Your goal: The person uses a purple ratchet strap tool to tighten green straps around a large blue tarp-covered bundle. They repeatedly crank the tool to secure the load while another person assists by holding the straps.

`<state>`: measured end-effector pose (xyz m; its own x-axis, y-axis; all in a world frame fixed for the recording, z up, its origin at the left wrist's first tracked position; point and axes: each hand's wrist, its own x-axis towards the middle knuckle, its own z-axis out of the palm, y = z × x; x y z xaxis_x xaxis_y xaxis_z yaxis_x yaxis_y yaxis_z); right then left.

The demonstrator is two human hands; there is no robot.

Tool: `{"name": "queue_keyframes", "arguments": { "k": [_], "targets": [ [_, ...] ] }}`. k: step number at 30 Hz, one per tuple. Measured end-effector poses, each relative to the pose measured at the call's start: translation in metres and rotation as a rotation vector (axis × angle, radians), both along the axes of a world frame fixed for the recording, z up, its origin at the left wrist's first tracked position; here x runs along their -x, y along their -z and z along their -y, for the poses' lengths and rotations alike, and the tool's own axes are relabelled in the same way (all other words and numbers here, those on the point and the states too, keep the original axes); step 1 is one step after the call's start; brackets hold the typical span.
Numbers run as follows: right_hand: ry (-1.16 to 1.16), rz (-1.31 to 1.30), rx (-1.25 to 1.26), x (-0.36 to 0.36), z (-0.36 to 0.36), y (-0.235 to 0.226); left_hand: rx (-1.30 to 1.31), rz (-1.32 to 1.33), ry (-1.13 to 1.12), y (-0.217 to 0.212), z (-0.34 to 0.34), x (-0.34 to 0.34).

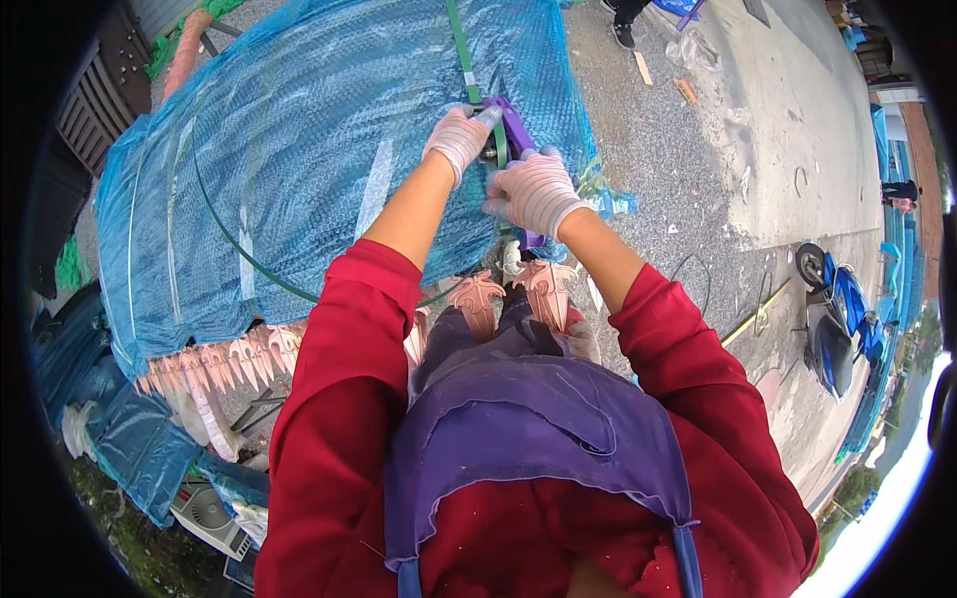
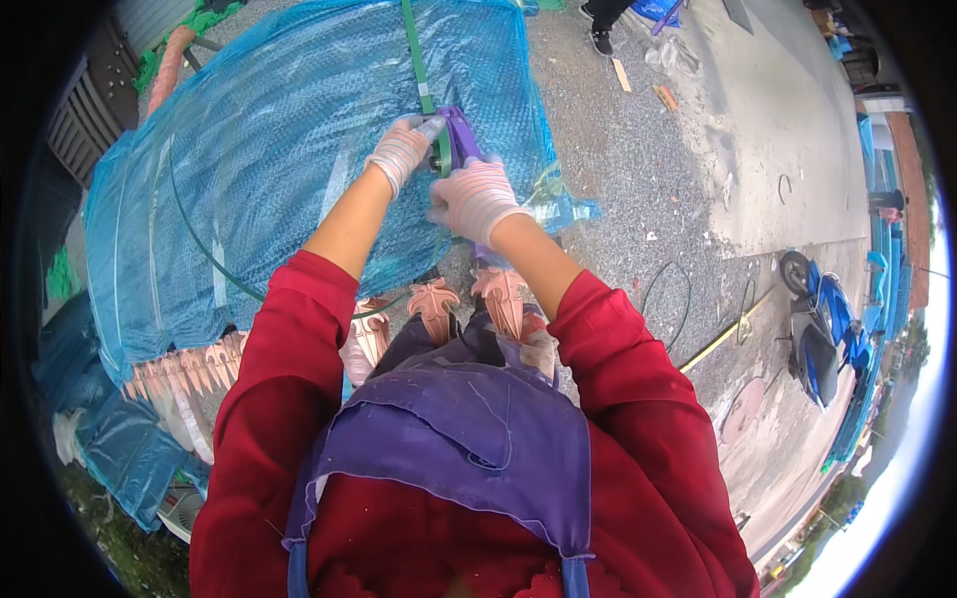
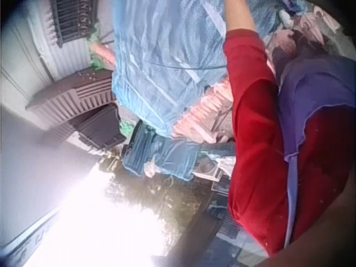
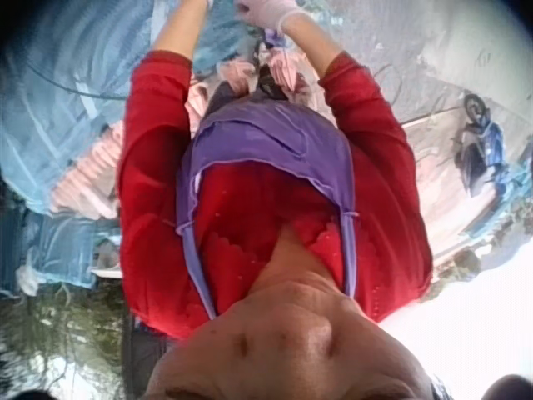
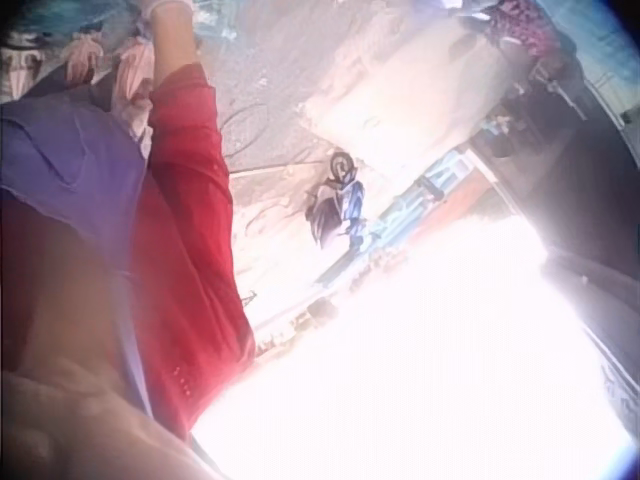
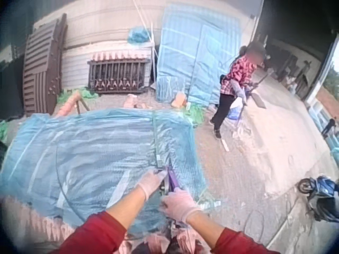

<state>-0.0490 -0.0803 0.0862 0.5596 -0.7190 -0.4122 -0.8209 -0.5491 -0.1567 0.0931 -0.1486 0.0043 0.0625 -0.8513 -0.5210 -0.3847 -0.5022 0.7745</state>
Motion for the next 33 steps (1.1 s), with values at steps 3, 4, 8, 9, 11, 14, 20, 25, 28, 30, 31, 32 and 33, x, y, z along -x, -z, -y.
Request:
{"name": "queue_keyframes", "arguments": {
  "k": [3,4,8,9,11,14,20,25,28,30,31,32,33],
  "targets": [
    [-0.032,0.045,-0.008,0.005,0.001,-0.001,0.005,0.176,-0.004,0.012,0.012,0.009],
    [-0.044,0.053,0.0,0.008,0.001,0.001,-0.002,0.147,-0.001,-0.001,0.011,0.015],
    [-0.087,0.049,-0.037,0.011,0.001,-0.005,-0.066,0.428,0.163,-0.001,0.029,0.019],
    [-0.082,0.045,-0.031,0.018,0.002,0.0,-0.031,0.51,0.178,-0.004,0.032,0.029],
    [-0.046,0.125,-0.057,0.032,0.004,0.003,0.045,0.67,0.206,-0.015,0.032,0.049],
    [-0.083,0.242,-0.084,0.026,0.005,0.0,0.184,0.777,0.447,0.07,0.065,-0.014],
    [-0.058,0.388,-0.084,0.045,0.004,0.008,-0.033,0.324,0.232,0.04,0.06,0.0],
    [0.0,0.467,-0.065,0.052,0.003,0.013,-0.046,0.345,0.194,0.024,0.061,0.014],
    [-0.06,0.448,-0.051,0.036,-0.002,0.006,0.12,0.544,0.192,0.071,0.064,-0.048],
    [-0.076,0.403,-0.047,0.037,-0.001,0.006,0.178,0.484,0.06,0.076,0.063,-0.049],
    [-0.036,0.384,-0.037,0.049,0.003,0.015,0.118,0.276,-0.103,0.048,0.054,0.001],
    [-0.024,0.369,-0.031,0.053,0.004,0.014,0.056,0.083,-0.297,0.025,0.045,0.022],
    [-0.043,0.361,-0.023,0.05,0.002,0.01,0.03,-0.049,-0.392,0.024,0.043,0.015]
  ]
}}
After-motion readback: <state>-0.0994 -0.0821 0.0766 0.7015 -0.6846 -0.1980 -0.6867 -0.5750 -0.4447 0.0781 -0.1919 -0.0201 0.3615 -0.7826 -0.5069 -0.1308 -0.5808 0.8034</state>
